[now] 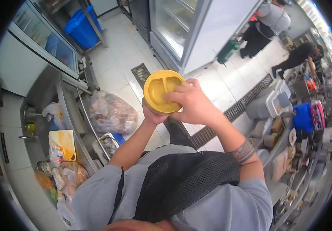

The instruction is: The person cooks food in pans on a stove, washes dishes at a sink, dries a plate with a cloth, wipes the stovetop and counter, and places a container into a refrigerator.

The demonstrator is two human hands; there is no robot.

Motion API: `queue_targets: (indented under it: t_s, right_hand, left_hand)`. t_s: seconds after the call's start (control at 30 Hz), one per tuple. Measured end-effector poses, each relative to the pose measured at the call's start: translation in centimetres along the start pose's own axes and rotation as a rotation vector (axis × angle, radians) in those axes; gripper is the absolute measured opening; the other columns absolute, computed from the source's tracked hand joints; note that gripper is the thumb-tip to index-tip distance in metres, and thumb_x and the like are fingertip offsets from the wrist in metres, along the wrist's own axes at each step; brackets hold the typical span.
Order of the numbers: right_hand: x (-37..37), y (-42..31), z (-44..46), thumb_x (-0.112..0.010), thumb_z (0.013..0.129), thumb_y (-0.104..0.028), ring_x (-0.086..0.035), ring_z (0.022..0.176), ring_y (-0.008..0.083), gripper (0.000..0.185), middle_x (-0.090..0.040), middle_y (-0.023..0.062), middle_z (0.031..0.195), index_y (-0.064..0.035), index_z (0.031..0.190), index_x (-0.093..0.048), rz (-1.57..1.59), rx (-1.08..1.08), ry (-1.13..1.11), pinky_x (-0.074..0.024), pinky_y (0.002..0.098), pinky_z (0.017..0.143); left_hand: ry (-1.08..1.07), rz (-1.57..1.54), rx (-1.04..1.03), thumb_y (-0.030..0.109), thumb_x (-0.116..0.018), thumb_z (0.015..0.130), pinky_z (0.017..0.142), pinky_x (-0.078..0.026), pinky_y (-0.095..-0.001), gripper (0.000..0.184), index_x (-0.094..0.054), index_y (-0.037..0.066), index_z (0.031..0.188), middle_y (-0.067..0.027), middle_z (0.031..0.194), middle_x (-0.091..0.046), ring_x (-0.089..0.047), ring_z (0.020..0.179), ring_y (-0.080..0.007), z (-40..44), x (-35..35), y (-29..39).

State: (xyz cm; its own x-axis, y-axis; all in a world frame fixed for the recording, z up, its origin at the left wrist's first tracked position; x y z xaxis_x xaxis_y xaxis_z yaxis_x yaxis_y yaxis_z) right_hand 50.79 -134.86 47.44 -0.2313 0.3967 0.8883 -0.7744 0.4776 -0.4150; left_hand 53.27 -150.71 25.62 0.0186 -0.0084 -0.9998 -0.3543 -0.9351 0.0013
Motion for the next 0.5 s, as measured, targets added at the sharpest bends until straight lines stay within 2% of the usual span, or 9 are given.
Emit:
queue_targets:
  t_s: [0.03, 0.07, 0.13, 0.17, 0.2, 0.23, 0.3, 0.33, 0.5]
  right_hand:
    - [-2.3, 1.4, 1.9, -0.085, 0.067, -0.026, -0.06, 0.089, 0.0251, 0.047, -0.064, 0.005, 0.086, -0.0087, 0.108, -0.068, 0.008, 0.03, 0.008, -0.0397, 0.0443, 0.095]
    - [-5.1, 2.5, 3.7, -0.085, 0.066, -0.025, -0.06, 0.089, 0.0241, 0.048, -0.064, 0.0034, 0.083, -0.0094, 0.107, -0.068, -0.013, -0.045, 0.056, -0.0394, 0.0449, 0.094]
    - [-4.3, 5.8, 8.6, -0.086, 0.065, -0.024, -0.06, 0.088, 0.0232, 0.048, -0.064, 0.0018, 0.081, -0.0101, 0.107, -0.069, -0.041, -0.084, 0.126, -0.039, 0.0456, 0.094]
    - [-2.7, 6.6, 11.1, -0.086, 0.064, -0.024, -0.06, 0.092, 0.0245, 0.052, -0.065, 0.0044, 0.09, -0.0109, 0.111, -0.068, 0.109, -0.003, 0.059, -0.0387, 0.0467, 0.095]
    - [-1.3, 7.1, 13.1, -0.086, 0.063, -0.023, -0.06, 0.096, 0.0259, 0.056, -0.065, 0.007, 0.099, -0.0118, 0.114, -0.067, 0.26, 0.07, -0.021, -0.0385, 0.0478, 0.095]
    - [0.4, 7.8, 15.1, -0.086, 0.063, -0.023, -0.06, 0.096, 0.0259, 0.056, -0.065, 0.007, 0.099, -0.0118, 0.114, -0.067, 0.265, 0.086, -0.031, -0.0385, 0.0478, 0.095]
    - [4.0, 10.2, 19.3, -0.086, 0.063, -0.024, -0.057, 0.11, 0.0307, 0.064, -0.059, 0.0125, 0.121, -0.014, 0.122, -0.065, 0.051, 0.347, -0.01, -0.0372, 0.0511, 0.101]
    - [4.4, 11.8, 21.6, -0.086, 0.061, -0.023, -0.051, 0.12, 0.0336, 0.072, -0.049, 0.0139, 0.135, -0.017, 0.128, -0.063, -0.009, 0.402, -0.113, -0.0328, 0.0521, 0.109]
    - [0.7, 15.7, 33.4, -0.087, 0.06, -0.029, -0.051, 0.121, 0.0319, 0.077, -0.055, 0.0122, 0.126, -0.0154, 0.131, -0.061, 0.162, 0.497, -0.231, -0.0306, 0.0541, 0.11]
  left_hand:
    - [0.024, 0.02, -0.017, 0.064, -0.047, 0.085, 0.11, -0.034, -0.0618, 0.076, -0.047, 0.018, 0.145, -0.0127, 0.148, -0.047, -0.045, 0.135, -0.037, 2.1, 0.3, 2.0]
    - [0.029, -0.002, -0.064, 0.062, -0.048, 0.086, 0.111, -0.038, -0.0581, 0.074, -0.048, 0.015, 0.143, -0.0141, 0.145, -0.05, -0.048, 0.132, -0.0373, 3.7, 1.2, 3.6]
    - [0.047, 0.034, -0.168, 0.062, -0.048, 0.087, 0.111, -0.038, -0.0556, 0.074, -0.048, 0.014, 0.143, -0.0148, 0.145, -0.05, -0.049, 0.132, -0.0368, 7.5, 1.0, 6.4]
    - [0.1, 0.046, -0.237, 0.061, -0.047, 0.087, 0.112, -0.039, -0.0532, 0.074, -0.048, 0.013, 0.143, -0.0155, 0.145, -0.05, -0.049, 0.132, -0.0363, 8.7, 1.4, 8.2]
    - [0.009, -0.04, -0.224, 0.058, -0.048, 0.087, 0.113, -0.037, -0.0556, 0.073, -0.045, 0.014, 0.145, -0.0153, 0.147, -0.048, -0.047, 0.134, -0.0364, 9.8, 1.5, 9.9]
    - [0.01, -0.04, -0.243, 0.058, -0.048, 0.087, 0.113, -0.037, -0.0556, 0.073, -0.045, 0.014, 0.145, -0.0153, 0.147, -0.048, -0.047, 0.134, -0.0364, 11.0, 1.9, 11.6]
    - [0.01, 0.05, -0.251, 0.058, -0.048, 0.088, 0.113, -0.035, -0.0574, 0.074, -0.043, 0.015, 0.147, -0.0146, 0.149, -0.045, -0.044, 0.136, -0.0363, 13.4, -0.6, 14.4]
    - [0.005, 0.076, -0.264, 0.058, -0.048, 0.088, 0.113, -0.034, -0.0582, 0.074, -0.042, 0.016, 0.148, -0.0142, 0.15, -0.044, -0.043, 0.137, -0.0363, 14.5, -1.1, 15.7]
    - [0.003, 0.029, -0.396, 0.06, -0.042, 0.09, 0.114, -0.033, -0.0566, 0.076, -0.034, 0.016, 0.152, -0.0131, 0.153, -0.039, -0.04, 0.139, -0.0356, 20.1, -3.0, 23.6]
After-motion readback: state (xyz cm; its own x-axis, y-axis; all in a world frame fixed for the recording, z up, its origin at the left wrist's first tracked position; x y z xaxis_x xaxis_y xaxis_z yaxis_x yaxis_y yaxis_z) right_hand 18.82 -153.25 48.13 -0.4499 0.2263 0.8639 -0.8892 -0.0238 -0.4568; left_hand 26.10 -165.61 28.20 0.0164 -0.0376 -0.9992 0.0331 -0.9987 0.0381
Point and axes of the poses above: each hand's wrist, its own z-axis towards the middle knuckle, its own x-axis out of the back of the hand, y = z × x, the point moved 1 cm from there along z, towards the middle knuckle
